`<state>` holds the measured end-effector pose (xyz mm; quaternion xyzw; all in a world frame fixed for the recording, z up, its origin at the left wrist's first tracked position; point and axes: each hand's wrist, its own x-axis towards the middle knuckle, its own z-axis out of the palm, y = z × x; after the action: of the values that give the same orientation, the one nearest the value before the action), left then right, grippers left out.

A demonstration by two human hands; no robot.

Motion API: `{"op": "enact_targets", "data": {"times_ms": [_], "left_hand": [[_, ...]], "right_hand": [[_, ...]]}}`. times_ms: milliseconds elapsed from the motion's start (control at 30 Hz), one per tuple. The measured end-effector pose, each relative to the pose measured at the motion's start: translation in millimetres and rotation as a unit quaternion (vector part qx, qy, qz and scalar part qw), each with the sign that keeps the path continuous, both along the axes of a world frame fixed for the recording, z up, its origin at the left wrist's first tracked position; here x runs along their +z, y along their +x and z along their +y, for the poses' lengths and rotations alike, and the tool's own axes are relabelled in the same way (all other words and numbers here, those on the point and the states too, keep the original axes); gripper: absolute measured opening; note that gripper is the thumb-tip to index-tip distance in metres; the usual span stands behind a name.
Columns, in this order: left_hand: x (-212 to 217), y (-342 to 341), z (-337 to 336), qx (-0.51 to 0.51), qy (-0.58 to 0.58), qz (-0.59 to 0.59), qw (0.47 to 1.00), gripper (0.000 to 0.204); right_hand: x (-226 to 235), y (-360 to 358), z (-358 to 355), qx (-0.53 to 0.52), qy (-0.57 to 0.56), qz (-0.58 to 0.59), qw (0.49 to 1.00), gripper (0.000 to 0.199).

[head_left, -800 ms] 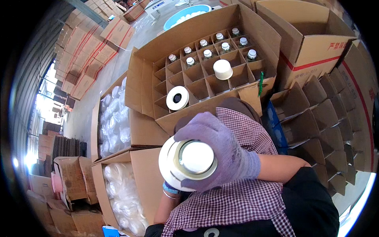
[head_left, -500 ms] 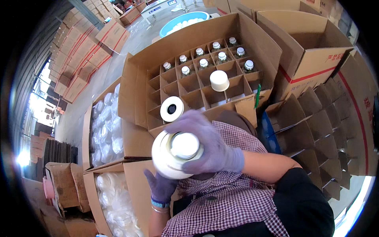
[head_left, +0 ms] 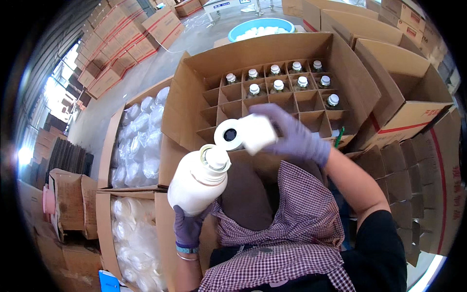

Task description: The person assembles white ceramic pitchers by screwing on lids and attaching handles. They then wrap each pitcher in a clear plastic bag and place it into a cardboard box with dividers. The process is repeated for multiple units in a warehouse setting.

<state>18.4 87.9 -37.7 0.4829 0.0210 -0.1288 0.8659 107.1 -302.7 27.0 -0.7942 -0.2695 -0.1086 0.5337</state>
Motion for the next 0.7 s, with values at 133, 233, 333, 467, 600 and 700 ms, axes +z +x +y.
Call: {"op": "enact_targets", "data": {"times_ms": [133, 233, 333, 467, 600, 700], "left_hand": [[8.0, 1.3, -10.8, 0.008, 0.077, -0.05, 0.996, 0.083], [16.0, -2.6, 0.0, 0.004, 0.182, -0.117, 0.976, 0.079], [36.0, -20.6, -12.2, 0.076, 0.36, -0.286, 0.885, 0.073], [91.4, -12.0, -19.9, 0.083, 0.432, -0.31, 0.843, 0.052], [96.8, 9.0, -9.8, 0.025, 0.374, -0.272, 0.886, 0.04], [104.9, 26.8, -42.2, -0.136, 0.467, -0.454, 0.746, 0.031]], "right_hand": [[20.3, -48.6, 30.1, 0.053, -0.204, -0.281, 0.936, 0.074], [13.7, -76.9, 24.4, -0.005, -0.137, -0.128, 0.982, 0.07], [-7.9, -88.5, 24.6, 0.016, 0.124, 0.254, 0.959, 0.057], [-21.9, -107.2, 33.0, 0.069, 0.273, 0.559, 0.78, 0.072], [-36.5, -127.1, 34.0, -0.139, 0.153, 0.179, 0.962, 0.063], [-29.6, -127.9, 24.4, -0.207, 0.119, -0.037, 0.971, 0.071]]}}
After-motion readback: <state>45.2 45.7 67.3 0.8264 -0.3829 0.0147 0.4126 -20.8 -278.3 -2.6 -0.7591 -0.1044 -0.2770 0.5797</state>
